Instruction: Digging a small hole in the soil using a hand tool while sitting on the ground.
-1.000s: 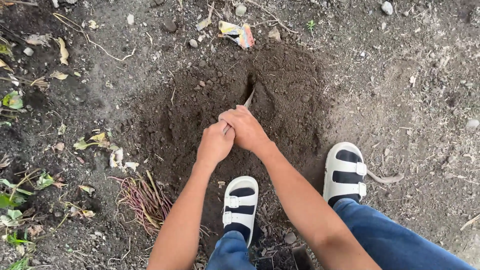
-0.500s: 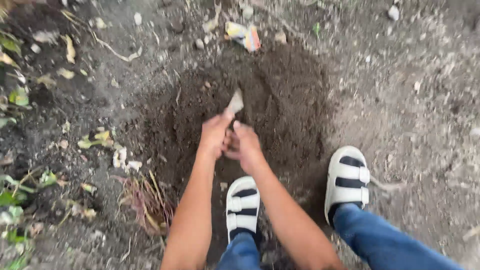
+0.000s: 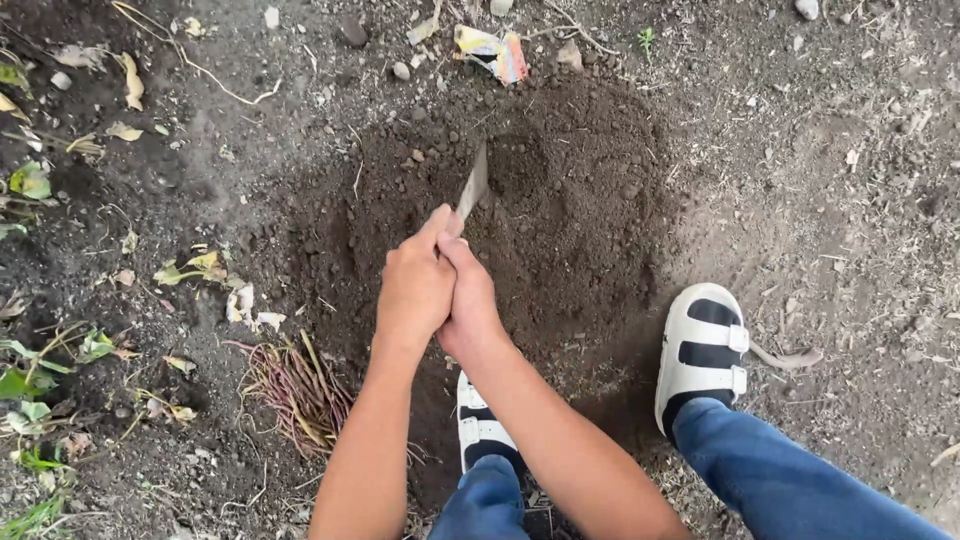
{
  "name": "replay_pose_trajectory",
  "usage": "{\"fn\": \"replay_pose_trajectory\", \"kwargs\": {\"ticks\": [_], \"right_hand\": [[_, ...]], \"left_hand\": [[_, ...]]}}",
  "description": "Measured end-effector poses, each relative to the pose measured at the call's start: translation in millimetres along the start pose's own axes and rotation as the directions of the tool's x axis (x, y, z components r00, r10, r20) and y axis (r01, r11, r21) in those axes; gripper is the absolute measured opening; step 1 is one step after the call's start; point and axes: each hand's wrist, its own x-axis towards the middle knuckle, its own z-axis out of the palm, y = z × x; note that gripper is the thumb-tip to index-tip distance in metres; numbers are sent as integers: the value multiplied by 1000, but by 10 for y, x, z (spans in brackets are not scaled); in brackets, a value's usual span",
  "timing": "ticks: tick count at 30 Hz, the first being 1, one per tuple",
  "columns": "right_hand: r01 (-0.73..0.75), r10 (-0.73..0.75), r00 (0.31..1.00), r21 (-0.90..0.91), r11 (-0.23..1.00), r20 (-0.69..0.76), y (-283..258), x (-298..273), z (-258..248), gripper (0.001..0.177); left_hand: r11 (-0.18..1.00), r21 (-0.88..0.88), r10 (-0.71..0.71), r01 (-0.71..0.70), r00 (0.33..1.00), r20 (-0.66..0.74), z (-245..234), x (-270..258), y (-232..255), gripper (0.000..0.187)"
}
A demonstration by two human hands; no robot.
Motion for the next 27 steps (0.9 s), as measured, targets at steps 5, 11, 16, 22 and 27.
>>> {"fn": "replay_pose_trajectory", "kwargs": {"ticks": [5,11,16,22,27], "right_hand": [[-3,-22,992,-196,981,-123,60,696,-503,47],[-22,-119,985,-766,642,-128,69,927,-627,56],[64,-88,996,-640,766,-6,83,726,-783,50],[13,-13,1000,-65,998,4,356,178,-677,39],[14,-13,1000,-105,994,14,369,488,-1061,60]], "left_hand": [[1000,4,-12,12,1000,18,188,99,181,46],[1000,-15,-24,24,1000,-7,164,-22,218,46],[999,-33,-42,42,999,12,174,-123,102,47],[998,-37,-55,56,998,27,86,-383,-91,47],[998,-39,-56,58,997,48,295,-371,72,47]]}}
